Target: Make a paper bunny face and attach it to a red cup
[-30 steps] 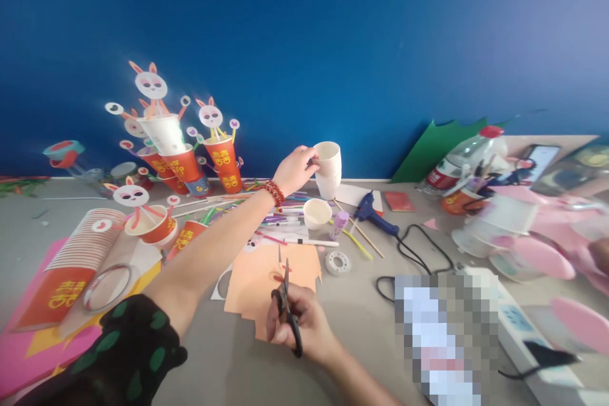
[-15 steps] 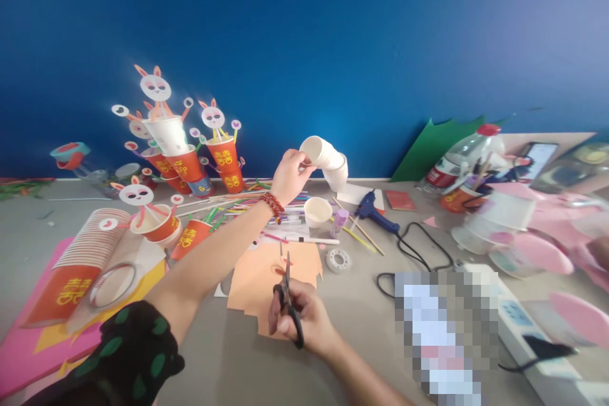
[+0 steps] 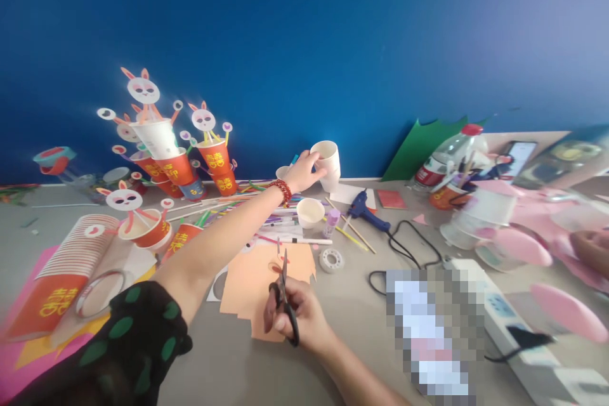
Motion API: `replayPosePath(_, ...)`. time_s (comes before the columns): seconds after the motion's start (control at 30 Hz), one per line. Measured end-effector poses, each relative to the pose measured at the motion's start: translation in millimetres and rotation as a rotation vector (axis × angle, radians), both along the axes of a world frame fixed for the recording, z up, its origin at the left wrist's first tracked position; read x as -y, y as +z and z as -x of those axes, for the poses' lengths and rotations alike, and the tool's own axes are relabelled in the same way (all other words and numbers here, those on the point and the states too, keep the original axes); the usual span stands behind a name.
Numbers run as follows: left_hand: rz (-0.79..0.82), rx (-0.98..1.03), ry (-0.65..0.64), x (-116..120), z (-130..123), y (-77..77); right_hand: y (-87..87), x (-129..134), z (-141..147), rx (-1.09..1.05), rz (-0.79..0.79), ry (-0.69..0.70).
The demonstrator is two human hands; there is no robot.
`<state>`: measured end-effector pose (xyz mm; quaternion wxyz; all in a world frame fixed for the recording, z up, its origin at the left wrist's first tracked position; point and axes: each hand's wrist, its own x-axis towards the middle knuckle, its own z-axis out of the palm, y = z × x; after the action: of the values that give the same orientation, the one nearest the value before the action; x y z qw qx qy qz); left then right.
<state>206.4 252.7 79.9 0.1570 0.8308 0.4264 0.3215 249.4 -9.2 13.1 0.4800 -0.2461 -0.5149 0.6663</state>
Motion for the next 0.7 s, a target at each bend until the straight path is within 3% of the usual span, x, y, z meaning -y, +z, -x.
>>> replayPosePath(0.4,-0.033,0.243,0.125,2,-12,-24.0,-2.9,-2,-2,-0.058,-0.014,0.006)
replayPosePath(0.7,-0.081,0.328,-0.004,13,-11,-33.5,-2.1,-1,-3,-0.034,-0.031,-0.009)
